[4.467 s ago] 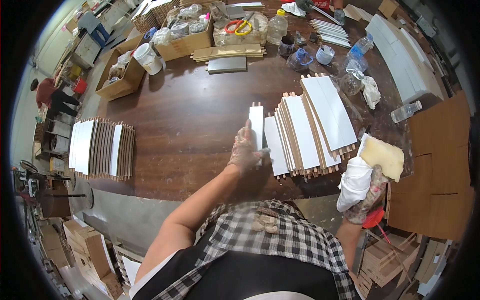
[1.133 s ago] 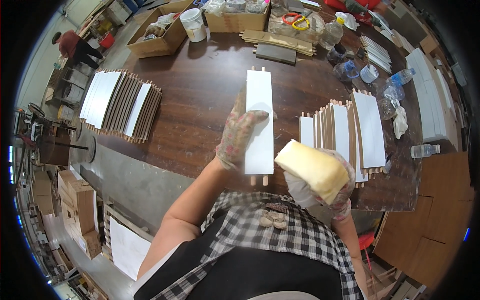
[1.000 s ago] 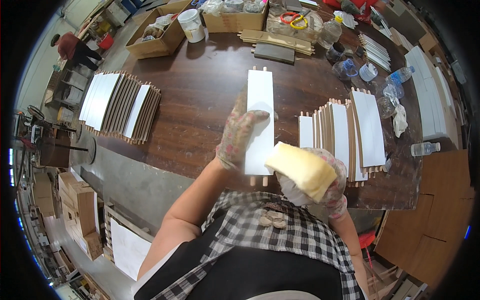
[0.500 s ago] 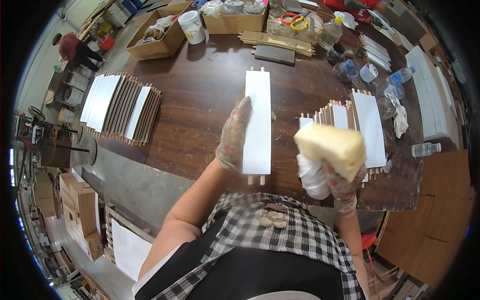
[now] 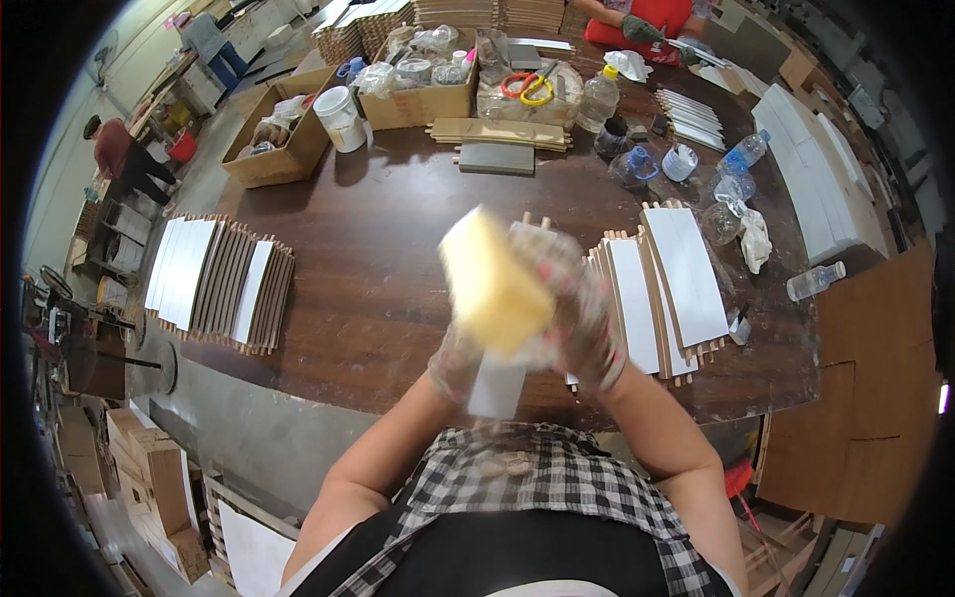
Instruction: The person applies a liquid or finish to white wooden furniture components using a sponge and a cloth. They pick up individual pieces from a stack, wipe the surfaces with a saturated sponge, use a white cloth to smooth or remove excess, and then place the finished pieces into a separate stack on the workbench.
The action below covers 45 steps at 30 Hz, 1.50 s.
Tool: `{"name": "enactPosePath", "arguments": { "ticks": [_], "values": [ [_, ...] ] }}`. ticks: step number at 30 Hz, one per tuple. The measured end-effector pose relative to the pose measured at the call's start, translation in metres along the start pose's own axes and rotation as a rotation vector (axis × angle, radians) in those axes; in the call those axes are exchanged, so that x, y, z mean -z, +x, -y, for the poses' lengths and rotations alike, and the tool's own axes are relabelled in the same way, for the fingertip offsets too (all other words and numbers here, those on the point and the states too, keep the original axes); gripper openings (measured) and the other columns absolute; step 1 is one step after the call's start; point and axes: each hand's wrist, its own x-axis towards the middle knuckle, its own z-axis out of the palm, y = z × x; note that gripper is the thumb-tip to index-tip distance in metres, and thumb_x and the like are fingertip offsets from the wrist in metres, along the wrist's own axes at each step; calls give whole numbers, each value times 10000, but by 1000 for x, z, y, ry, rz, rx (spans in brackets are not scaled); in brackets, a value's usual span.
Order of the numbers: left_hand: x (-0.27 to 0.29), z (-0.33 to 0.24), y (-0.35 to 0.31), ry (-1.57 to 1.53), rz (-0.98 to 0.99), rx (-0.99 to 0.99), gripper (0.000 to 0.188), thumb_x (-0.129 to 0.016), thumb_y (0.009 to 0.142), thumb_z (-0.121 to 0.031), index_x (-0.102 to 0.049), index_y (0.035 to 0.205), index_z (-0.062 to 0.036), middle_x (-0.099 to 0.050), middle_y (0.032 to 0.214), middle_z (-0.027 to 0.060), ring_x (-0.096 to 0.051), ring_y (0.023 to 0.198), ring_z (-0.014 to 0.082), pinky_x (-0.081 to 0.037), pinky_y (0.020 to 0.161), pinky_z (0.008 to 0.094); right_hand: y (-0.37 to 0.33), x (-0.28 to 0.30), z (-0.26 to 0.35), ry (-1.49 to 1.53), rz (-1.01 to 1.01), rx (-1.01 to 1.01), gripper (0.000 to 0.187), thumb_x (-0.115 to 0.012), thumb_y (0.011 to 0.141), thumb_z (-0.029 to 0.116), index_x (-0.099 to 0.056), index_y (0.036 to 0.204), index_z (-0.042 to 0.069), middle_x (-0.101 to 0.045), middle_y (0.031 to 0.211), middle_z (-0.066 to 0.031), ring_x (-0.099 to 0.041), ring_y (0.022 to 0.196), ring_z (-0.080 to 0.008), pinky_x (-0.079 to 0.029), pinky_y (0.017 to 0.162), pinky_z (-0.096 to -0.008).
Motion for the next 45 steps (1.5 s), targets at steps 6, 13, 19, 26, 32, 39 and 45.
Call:
{"name": "enactPosePath", "arguments": {
  "ticks": [6, 13, 19, 26, 32, 39, 45],
  "values": [
    [5, -9, -8, 694, 12, -47, 469, -443, 955, -238, -341, 1354, -14, -522, 1236, 105, -488, 1127, 164, -409, 948, 301, 33, 35, -61, 64, -391, -338, 398, -692, 773, 127, -488, 1108, 55, -587, 937, -69, -611, 778, -159, -529, 648, -284],
    [21, 12, 2, -297, -81, 295, 490, -479, 934, -186, -305, 1362, -24, -444, 1304, 141, -479, 1152, 208, -443, 946, 340, 23, 11, -8, 21, -173, -27, 555, -704, 730, 168, -450, 1218, 91, -588, 1045, -134, -640, 872, -264, -545, 656, -292],
    [9, 3, 4, 453, -73, 204, 380, -448, 952, -218, -428, 1296, -57, -603, 1086, 114, -596, 961, 214, -494, 847, 350, 17, 19, -73, -72, -249, -344, 434, -724, 741, 156, -500, 1099, 57, -603, 941, -107, -642, 786, -237, -534, 612, -311],
    [25, 31, 21, -252, -83, 59, 452, -395, 956, -282, -352, 1334, -37, -541, 1155, 76, -564, 979, 159, -487, 841, 320, 5, -20, 11, 788, -193, -493, 470, -717, 746, 204, -525, 1127, 8, -607, 1023, -156, -637, 891, -255, -563, 737, -374],
    [47, 10, 20, -387, -157, 310, 402, -479, 922, -248, -447, 1262, -35, -556, 1163, 141, -587, 985, 180, -527, 791, 308, -42, -22, 12, 931, -100, -320, 510, -576, 867, 256, -412, 1251, -36, -529, 1188, -173, -566, 1063, -268, -508, 886, -366],
    [7, -30, 19, -15, -157, 635, 463, -523, 908, -305, -440, 1284, -47, -542, 1193, 96, -601, 928, 137, -531, 752, 232, -37, 29, -42, 1110, -525, -887, 258, -547, 896, 95, -521, 1140, 14, -595, 974, -45, -596, 863, -141, -524, 718, -250],
    [8, -2, 4, -618, -103, 445, 395, -608, 842, -166, -512, 1204, -40, -589, 1096, 102, -616, 918, 177, -533, 739, 265, -75, -7, -38, 1664, -852, -868, 363, -578, 888, 123, -482, 1215, -2, -583, 1075, -73, -581, 962, -149, -489, 843, -251]
  ]
}}
